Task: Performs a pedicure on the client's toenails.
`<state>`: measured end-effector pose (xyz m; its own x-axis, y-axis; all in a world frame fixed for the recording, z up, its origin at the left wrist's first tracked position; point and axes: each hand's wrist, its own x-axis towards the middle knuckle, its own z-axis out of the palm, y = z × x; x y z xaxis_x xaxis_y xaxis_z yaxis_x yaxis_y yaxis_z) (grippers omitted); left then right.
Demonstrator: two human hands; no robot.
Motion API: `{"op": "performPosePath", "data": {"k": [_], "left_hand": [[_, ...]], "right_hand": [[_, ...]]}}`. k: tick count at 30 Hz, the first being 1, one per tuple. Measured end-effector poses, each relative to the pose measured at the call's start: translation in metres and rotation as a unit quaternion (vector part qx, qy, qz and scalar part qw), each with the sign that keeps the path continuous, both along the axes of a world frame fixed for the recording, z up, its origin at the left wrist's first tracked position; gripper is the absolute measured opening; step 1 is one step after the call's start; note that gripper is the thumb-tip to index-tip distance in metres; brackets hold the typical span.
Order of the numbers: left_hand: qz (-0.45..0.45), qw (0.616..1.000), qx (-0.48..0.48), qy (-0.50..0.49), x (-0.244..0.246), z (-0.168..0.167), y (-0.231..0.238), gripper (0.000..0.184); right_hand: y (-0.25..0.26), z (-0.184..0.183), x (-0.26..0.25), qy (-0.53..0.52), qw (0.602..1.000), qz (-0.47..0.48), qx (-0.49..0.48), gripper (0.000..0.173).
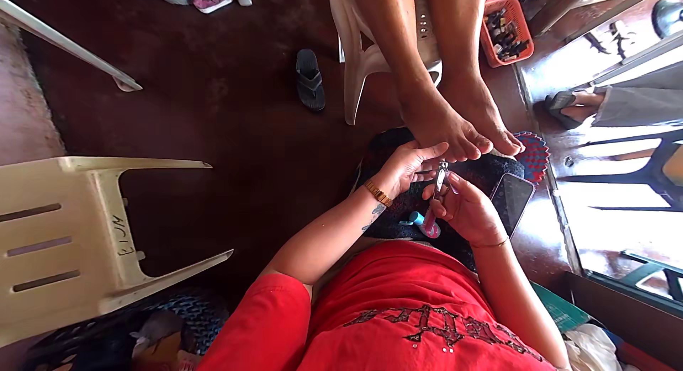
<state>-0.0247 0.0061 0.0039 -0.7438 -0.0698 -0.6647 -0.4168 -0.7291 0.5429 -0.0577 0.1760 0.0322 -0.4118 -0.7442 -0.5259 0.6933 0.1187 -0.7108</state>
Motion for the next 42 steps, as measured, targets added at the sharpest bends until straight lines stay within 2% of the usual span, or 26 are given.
{"op": "performPosePath", "data": {"k": [4, 7, 11, 18, 24, 28, 32, 35, 39, 42], "left_hand": [[0.006, 1.000, 0.000, 0.004, -0.001, -0.002, 0.001, 0.041], [0.007, 1.000, -0.002, 0.012, 0.000, -0.003, 0.002, 0.040], [0.011, 1.000, 0.003, 0.015, 0.001, -0.002, 0.001, 0.038], [0.013, 1.000, -0.002, 0.023, 0.001, -0.001, 0.001, 0.040], [0.017, 0.999, 0.006, 0.027, 0.001, -0.002, 0.001, 0.037], [0.012, 1.000, 0.005, 0.025, 0.002, -0.003, 0.001, 0.042], [0.005, 0.999, -0.013, 0.035, 0.003, -0.004, 0.001, 0.039], [0.008, 0.999, -0.008, 0.044, 0.002, -0.006, 0.002, 0.034], [0.010, 0.999, -0.006, 0.035, 0.002, -0.006, 0.002, 0.041], [0.010, 0.999, -0.012, 0.035, 0.002, -0.006, 0.003, 0.039]], "right_hand": [[-0.006, 0.001, 0.008, 0.121, 0.991, -0.009, 0.064, 0.033], [-0.009, -0.006, 0.011, 0.210, 0.975, -0.006, 0.072, 0.023], [-0.012, -0.007, 0.013, 0.311, 0.942, 0.004, 0.125, 0.023], [-0.016, -0.008, 0.015, 0.393, 0.902, 0.014, 0.175, 0.022], [-0.016, -0.011, 0.015, 0.356, 0.923, 0.003, 0.146, 0.023], [-0.015, -0.005, 0.014, 0.307, 0.943, -0.002, 0.130, 0.022], [-0.009, -0.005, 0.008, 0.317, 0.940, 0.035, 0.120, 0.022], [-0.002, -0.004, 0.001, 0.235, 0.964, 0.060, 0.106, 0.027], [0.000, -0.007, 0.002, 0.140, 0.989, 0.013, 0.040, 0.040], [-0.001, -0.009, 0.003, 0.114, 0.993, -0.004, 0.029, 0.040]]}}
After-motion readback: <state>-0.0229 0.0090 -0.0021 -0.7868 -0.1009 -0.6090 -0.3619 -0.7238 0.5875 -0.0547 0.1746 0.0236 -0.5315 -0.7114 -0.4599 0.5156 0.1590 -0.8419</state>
